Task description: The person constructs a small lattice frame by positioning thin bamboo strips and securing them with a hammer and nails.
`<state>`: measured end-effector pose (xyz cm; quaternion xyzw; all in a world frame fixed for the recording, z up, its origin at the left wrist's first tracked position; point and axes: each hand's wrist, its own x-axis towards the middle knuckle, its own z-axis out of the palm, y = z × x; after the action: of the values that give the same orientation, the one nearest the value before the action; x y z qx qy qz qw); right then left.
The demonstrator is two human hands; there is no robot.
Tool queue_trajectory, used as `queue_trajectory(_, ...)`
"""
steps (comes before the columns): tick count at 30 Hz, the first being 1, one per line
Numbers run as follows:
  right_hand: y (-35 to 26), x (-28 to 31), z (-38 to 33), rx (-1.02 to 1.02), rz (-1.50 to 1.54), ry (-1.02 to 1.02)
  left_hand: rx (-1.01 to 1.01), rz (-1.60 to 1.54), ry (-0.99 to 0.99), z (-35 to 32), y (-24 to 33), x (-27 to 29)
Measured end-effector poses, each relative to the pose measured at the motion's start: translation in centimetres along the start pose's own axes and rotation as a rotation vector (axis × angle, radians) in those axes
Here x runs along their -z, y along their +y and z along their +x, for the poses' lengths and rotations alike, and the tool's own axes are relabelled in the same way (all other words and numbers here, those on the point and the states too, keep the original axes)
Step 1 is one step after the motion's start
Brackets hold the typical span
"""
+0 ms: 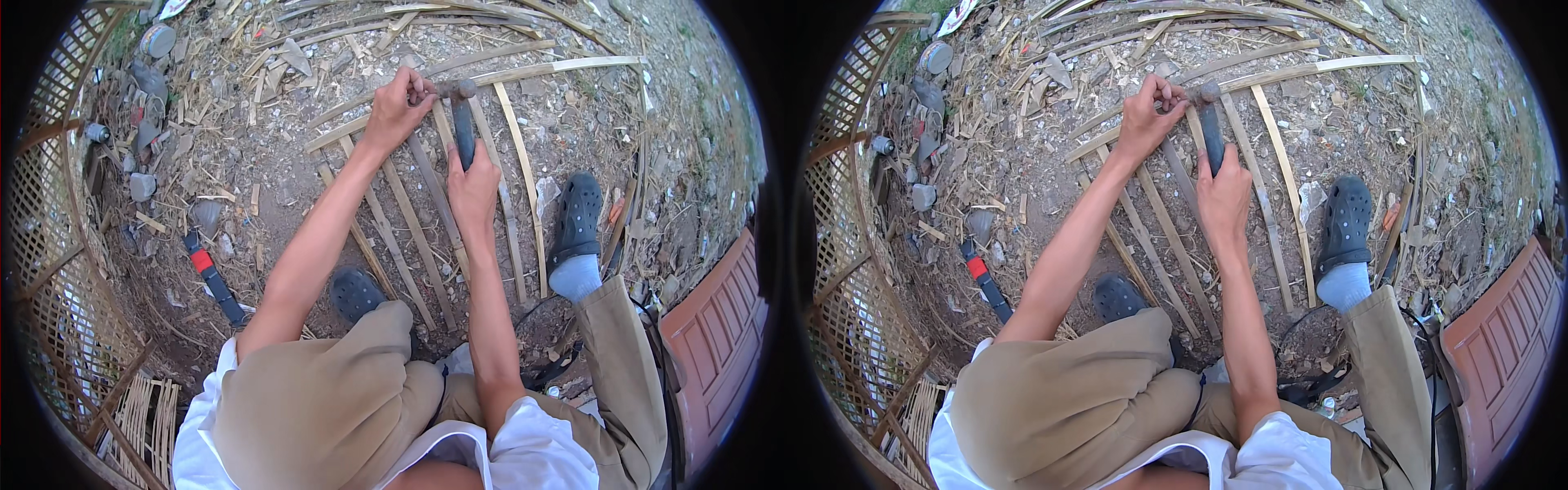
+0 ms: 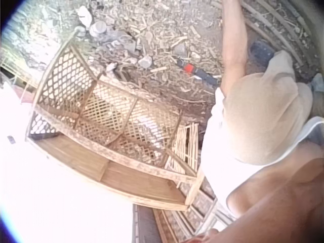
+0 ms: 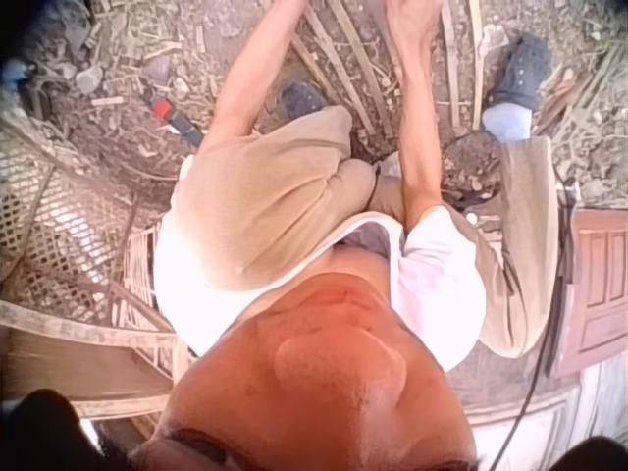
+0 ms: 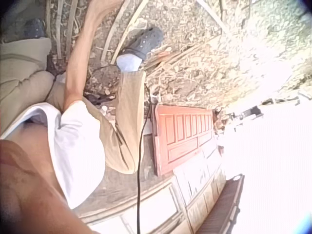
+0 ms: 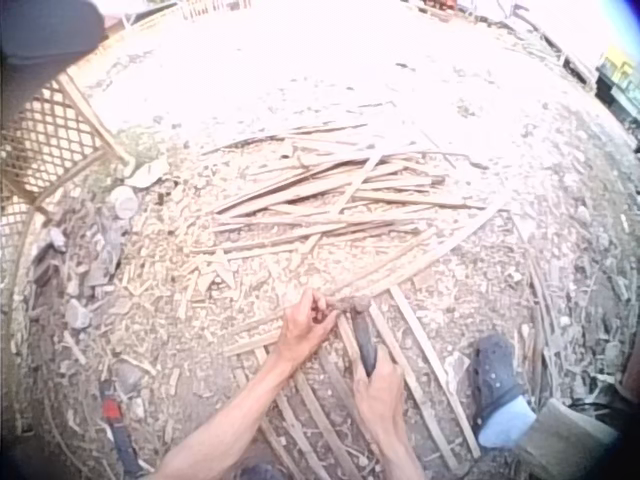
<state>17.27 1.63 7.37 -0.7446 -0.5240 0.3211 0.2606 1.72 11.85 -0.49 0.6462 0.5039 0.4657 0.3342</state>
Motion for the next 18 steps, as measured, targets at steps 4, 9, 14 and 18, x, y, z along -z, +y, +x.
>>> queue_trajectory(4, -0.51, 0.47, -0.16, -0.063, -0.011, -0.051, 0.021, 0.005, -0.01, -0.02, -0.16, 0.11)
queue_trajectory(9, -0.11, 0.04, -0.51, -0.057, -0.01, -0.027, 0.054, -0.009, -0.003, -0.02, 0.11, 0.24)
queue_trajectory(14, -0.31, 0.23, -0.39, -0.039, -0.014, -0.027, 0.042, -0.019, 0.014, -0.04, 0.19, 0.06)
queue_trajectory(18, -0.78, 0.48, -0.16, 0.014, -0.04, 0.005, 0.067, -0.017, 0.009, 0.04, 0.46, 0.1)
